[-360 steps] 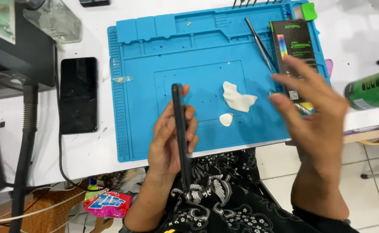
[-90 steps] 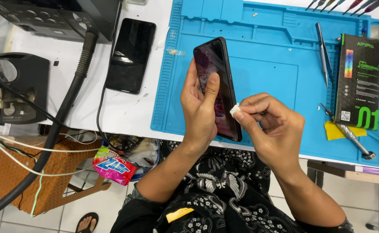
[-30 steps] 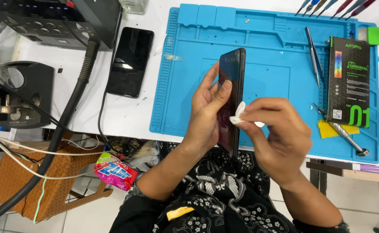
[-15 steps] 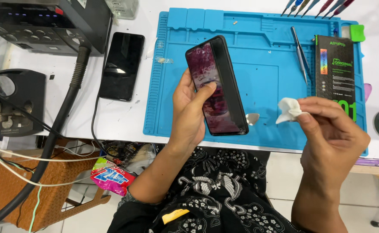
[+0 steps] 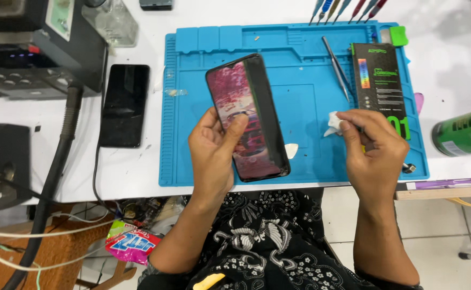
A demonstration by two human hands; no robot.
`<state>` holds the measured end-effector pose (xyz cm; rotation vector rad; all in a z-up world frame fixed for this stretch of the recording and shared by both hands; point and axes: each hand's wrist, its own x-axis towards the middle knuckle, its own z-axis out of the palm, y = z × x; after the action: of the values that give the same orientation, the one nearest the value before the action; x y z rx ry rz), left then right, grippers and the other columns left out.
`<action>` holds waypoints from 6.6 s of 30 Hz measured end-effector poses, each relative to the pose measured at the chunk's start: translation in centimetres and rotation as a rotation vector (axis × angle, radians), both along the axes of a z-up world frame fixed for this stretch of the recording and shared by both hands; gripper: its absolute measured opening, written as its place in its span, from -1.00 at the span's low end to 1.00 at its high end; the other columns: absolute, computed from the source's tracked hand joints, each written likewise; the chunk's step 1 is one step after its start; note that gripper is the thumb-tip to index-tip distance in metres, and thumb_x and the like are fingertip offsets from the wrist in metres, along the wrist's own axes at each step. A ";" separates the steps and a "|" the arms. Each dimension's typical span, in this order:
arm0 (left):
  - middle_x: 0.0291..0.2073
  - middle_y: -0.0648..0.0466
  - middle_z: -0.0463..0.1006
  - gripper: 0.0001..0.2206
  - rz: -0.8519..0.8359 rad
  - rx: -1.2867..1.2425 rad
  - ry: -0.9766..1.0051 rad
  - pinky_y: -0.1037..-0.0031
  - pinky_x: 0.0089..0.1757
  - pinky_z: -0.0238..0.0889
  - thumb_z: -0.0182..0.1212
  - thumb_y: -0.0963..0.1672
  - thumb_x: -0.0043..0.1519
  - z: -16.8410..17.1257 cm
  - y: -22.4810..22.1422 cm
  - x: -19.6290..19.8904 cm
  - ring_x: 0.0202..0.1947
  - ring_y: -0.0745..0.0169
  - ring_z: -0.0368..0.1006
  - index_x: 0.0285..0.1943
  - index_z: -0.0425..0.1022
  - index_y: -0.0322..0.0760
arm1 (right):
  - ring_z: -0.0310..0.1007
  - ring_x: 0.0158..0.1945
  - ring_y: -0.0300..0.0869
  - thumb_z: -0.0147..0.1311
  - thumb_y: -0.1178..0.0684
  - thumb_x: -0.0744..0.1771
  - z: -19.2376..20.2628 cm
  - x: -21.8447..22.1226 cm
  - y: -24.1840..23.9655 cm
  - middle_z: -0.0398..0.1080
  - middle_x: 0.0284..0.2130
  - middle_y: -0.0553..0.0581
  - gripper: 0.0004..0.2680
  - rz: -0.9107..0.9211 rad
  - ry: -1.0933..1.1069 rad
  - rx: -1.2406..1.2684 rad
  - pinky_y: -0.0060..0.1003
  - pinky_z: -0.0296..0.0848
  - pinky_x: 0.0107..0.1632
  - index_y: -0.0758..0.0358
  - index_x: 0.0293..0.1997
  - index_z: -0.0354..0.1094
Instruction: The person cleans a black smartphone by spraying a liquid onto a white tissue and wiping the device's back and sides. They then use a small metal tool to remove the SIM card tray, place it on the blue work mat, and reinsert the tray into the phone.
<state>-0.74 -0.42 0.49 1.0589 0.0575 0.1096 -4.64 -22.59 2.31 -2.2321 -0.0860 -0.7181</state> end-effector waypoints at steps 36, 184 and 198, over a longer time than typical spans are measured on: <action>-0.18 0.05 0.57 -0.56 0.005 0.304 0.188 0.47 -0.14 0.42 0.20 -0.24 0.12 -0.8 -0.2 -2.2 -0.19 0.22 0.50 0.23 0.39 -0.37 | 0.50 -0.40 -0.07 0.10 0.50 0.44 0.3 -4.0 -8.3 0.54 -0.35 0.32 -0.89 -0.378 -0.210 -0.283 -0.25 0.45 -0.24 0.61 0.02 0.53; -0.03 0.01 0.47 -0.48 0.346 -0.161 -0.231 0.44 0.00 0.38 0.34 -0.17 0.26 0.8 -1.7 -1.7 -0.09 0.27 0.42 0.38 0.21 -0.35 | 0.68 -0.25 0.02 0.33 0.43 0.23 0.5 -2.7 5.9 0.54 -0.32 0.42 -0.84 0.253 -0.165 0.293 -0.30 0.74 -0.16 0.52 -0.21 0.43; 0.02 0.02 0.46 -0.49 0.363 -0.127 -0.182 0.45 0.03 0.39 0.33 -0.18 0.28 0.5 -1.3 -1.7 -0.05 0.27 0.43 0.38 0.22 -0.33 | 0.67 -0.25 0.03 0.33 0.42 0.23 -0.2 -2.3 6.1 0.54 -0.33 0.42 -0.85 0.281 -0.184 0.286 -0.25 0.74 -0.13 0.52 -0.22 0.44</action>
<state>-2.48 -1.76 0.96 0.8994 0.0906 0.5239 -6.91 -16.53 2.09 -1.8322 -0.3579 -0.7285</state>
